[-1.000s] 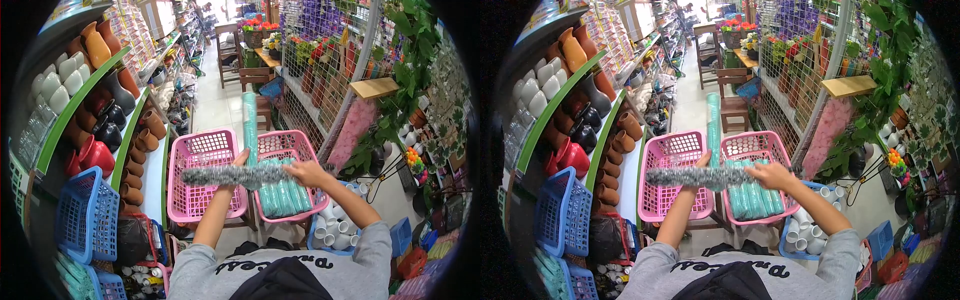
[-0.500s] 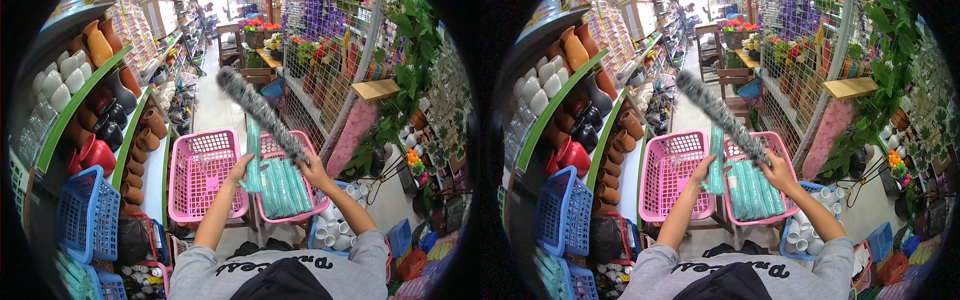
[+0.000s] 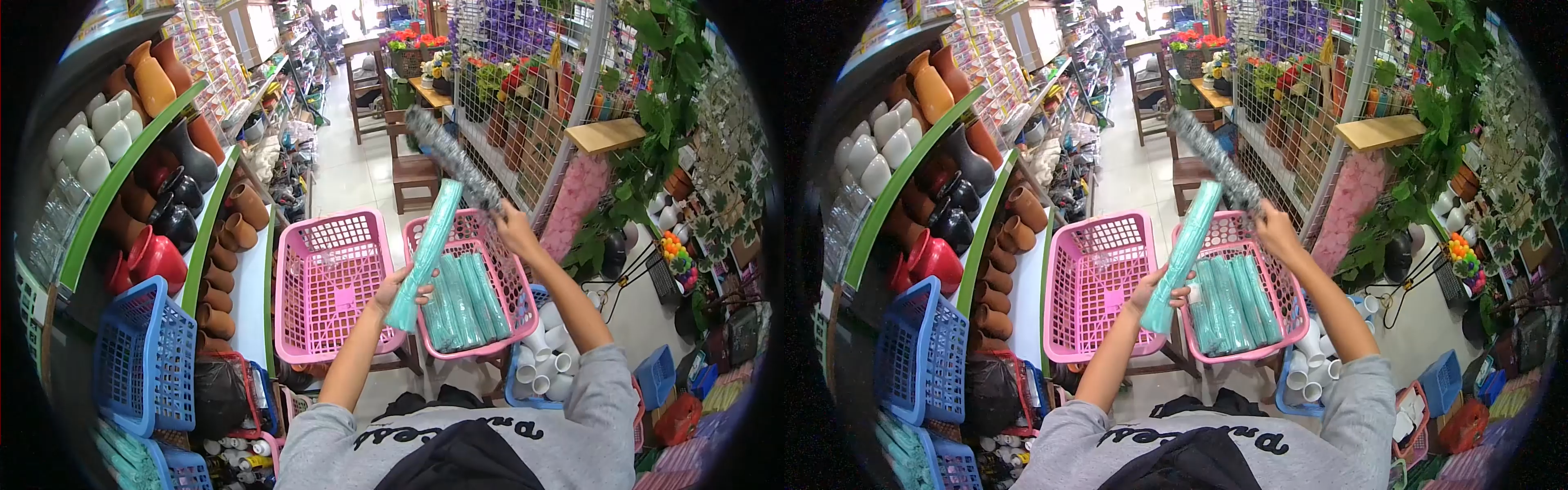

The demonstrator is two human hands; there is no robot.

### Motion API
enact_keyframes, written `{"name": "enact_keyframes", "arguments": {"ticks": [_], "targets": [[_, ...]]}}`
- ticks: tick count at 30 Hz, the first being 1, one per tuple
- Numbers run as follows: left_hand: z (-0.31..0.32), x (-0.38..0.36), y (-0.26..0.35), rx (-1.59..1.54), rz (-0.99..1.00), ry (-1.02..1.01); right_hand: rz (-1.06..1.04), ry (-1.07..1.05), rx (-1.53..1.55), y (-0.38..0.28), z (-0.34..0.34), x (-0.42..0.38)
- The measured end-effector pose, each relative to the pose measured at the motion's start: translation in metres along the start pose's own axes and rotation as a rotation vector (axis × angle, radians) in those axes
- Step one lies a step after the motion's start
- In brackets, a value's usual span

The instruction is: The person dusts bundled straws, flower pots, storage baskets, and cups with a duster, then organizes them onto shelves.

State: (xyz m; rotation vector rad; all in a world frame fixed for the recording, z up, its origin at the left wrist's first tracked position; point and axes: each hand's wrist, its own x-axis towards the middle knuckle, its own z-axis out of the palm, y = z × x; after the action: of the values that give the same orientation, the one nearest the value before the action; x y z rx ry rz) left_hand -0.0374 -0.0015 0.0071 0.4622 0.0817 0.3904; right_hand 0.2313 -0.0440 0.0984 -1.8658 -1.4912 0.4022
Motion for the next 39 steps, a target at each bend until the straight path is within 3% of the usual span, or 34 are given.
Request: {"name": "enact_keyframes", "arguments": {"ticks": [1,4,6,8,10,13,14,16,18,21,24,25,26,29,31,34,35,39], "targets": [[0.0,0.001,-0.001,0.003,0.021,0.006,0.001,0.006,0.006,0.002,0.004,-0.004],[-0.005,0.004,0.006,-0.087,0.092,-0.085,-0.506,0.183,0.17,0.022,0.035,-0.027],[-0.001,0.004,0.006,-0.14,0.104,-0.119,-0.645,-0.031,-0.185,0.03,0.042,-0.047],[-0.002,-0.002,0.002,-0.222,0.017,-0.182,-0.675,0.146,-0.089,0.044,0.044,-0.031],[0.001,-0.003,-0.003,-0.279,0.029,-0.205,-0.149,0.012,-0.112,0.028,0.031,-0.013],[-0.003,-0.001,-0.002,-0.246,0.108,-0.191,-0.095,0.105,0.133,0.041,0.043,-0.012],[-0.004,0.003,0.0,-0.244,0.111,-0.198,-0.389,0.224,0.103,0.036,0.049,-0.023],[-0.01,0.003,0.002,-0.259,0.092,-0.23,-0.673,0.156,-0.09,0.047,0.067,-0.037],[-0.009,0.0,-0.001,-0.282,0.068,-0.216,-0.614,0.11,-0.106,0.048,0.066,-0.042],[-0.016,-0.007,-0.005,-0.25,0.06,-0.203,-0.185,0.12,0.113,0.046,0.064,-0.021],[-0.018,-0.004,-0.002,-0.161,0.133,-0.081,-0.27,0.192,0.243,0.031,0.079,-0.038],[-0.015,-0.005,-0.001,-0.146,0.127,-0.081,-0.288,0.071,0.098,0.033,0.086,-0.044],[-0.014,-0.007,-0.002,-0.134,0.119,-0.077,-0.504,0.064,0.053,0.034,0.094,-0.051],[-0.026,-0.012,-0.005,-0.152,0.096,-0.064,-0.392,0.117,-0.017,0.048,0.103,-0.036],[-0.019,-0.02,-0.006,-0.094,0.132,-0.02,0.009,0.024,0.152,0.059,0.108,-0.022],[-0.028,-0.024,-0.008,0.114,0.133,0.157,-0.088,0.113,0.112,0.073,0.135,-0.033],[-0.031,-0.023,-0.007,0.183,0.152,0.193,0.012,-0.001,0.086,0.077,0.147,-0.037],[-0.027,-0.021,-0.009,0.452,0.259,0.431,-0.074,-0.054,0.039,0.092,0.204,-0.049]]}}
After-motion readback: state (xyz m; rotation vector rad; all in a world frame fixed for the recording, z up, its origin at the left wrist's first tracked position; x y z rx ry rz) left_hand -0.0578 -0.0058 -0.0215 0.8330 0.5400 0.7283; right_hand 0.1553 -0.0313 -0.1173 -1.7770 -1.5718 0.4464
